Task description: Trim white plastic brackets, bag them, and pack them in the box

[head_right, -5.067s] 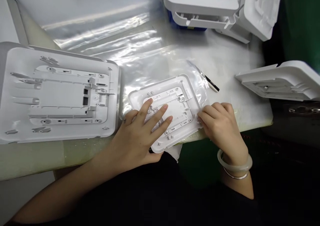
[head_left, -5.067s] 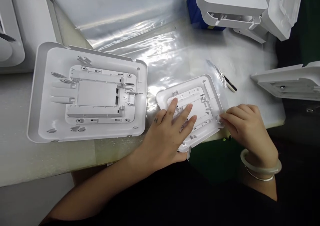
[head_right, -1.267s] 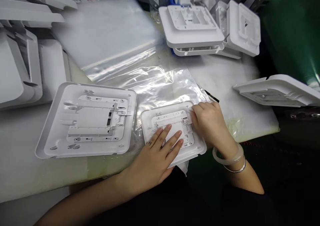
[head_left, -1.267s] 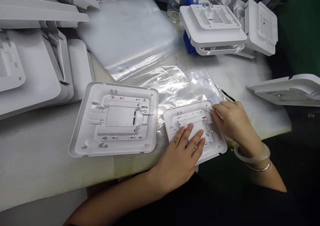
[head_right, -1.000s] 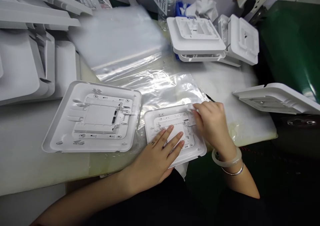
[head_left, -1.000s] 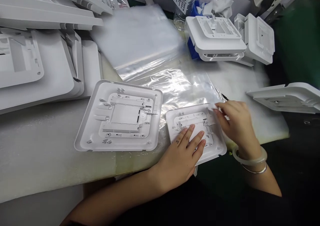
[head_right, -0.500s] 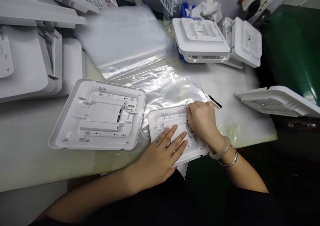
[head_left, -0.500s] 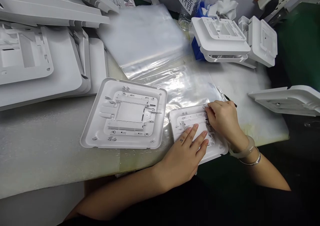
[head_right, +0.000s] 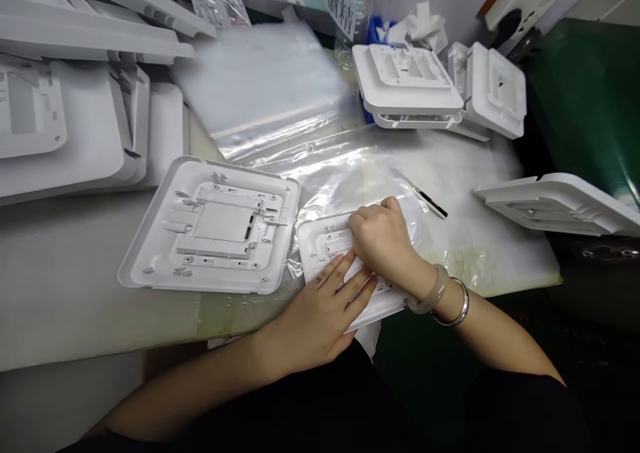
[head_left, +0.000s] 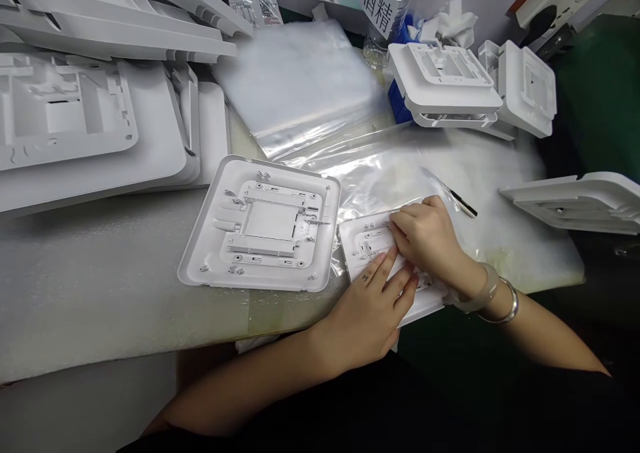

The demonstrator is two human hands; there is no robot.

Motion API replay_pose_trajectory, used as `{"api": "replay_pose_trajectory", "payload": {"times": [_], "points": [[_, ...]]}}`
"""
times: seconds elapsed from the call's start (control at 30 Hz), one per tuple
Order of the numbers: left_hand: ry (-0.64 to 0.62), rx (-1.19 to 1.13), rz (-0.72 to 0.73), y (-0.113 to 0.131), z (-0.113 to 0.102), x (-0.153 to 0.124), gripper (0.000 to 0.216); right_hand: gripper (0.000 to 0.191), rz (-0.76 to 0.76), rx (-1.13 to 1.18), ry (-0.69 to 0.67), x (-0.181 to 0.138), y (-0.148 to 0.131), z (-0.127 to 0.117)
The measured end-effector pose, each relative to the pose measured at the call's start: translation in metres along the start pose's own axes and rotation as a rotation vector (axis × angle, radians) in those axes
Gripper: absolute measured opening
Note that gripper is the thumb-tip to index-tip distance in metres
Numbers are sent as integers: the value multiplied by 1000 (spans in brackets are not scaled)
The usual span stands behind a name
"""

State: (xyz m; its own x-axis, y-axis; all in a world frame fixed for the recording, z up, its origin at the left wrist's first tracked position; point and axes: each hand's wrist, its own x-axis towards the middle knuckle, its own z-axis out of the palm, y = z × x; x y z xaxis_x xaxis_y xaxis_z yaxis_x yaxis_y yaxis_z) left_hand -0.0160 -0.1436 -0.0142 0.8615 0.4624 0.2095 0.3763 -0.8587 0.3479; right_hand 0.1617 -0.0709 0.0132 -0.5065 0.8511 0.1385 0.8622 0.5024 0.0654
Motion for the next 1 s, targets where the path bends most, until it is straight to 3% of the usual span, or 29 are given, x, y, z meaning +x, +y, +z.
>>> {"api": "replay_pose_trajectory", "payload": {"times": [0.1,0.2,0.37,0.5,0.6,0.73,0.83,1.0], "points": [[1,6,-21,1,0,-1,60,28,-116,32,-25,10,-8,1],[-9,29,-23,1,-1,0,61,26,-139,27,-42,9,0,-1],[-23,46,0,2,-1,1,66,25,31,-89,-82,-14,32,-13],[-25,33,12,1,0,2,68,28,110,-160,-99,-19,38,-15],[-29,24,6,0,0,2,68,31,34,-191,-52,-14,30,-13],[-34,-1,-16,-1,-1,2,67,28,-175,-59,15,-4,15,-12],[-40,-20,-23,-1,-1,2,67,29,-249,-15,29,1,7,-10],[-41,-21,-36,0,-1,2,65,29,-349,-21,-64,5,12,-12]]}}
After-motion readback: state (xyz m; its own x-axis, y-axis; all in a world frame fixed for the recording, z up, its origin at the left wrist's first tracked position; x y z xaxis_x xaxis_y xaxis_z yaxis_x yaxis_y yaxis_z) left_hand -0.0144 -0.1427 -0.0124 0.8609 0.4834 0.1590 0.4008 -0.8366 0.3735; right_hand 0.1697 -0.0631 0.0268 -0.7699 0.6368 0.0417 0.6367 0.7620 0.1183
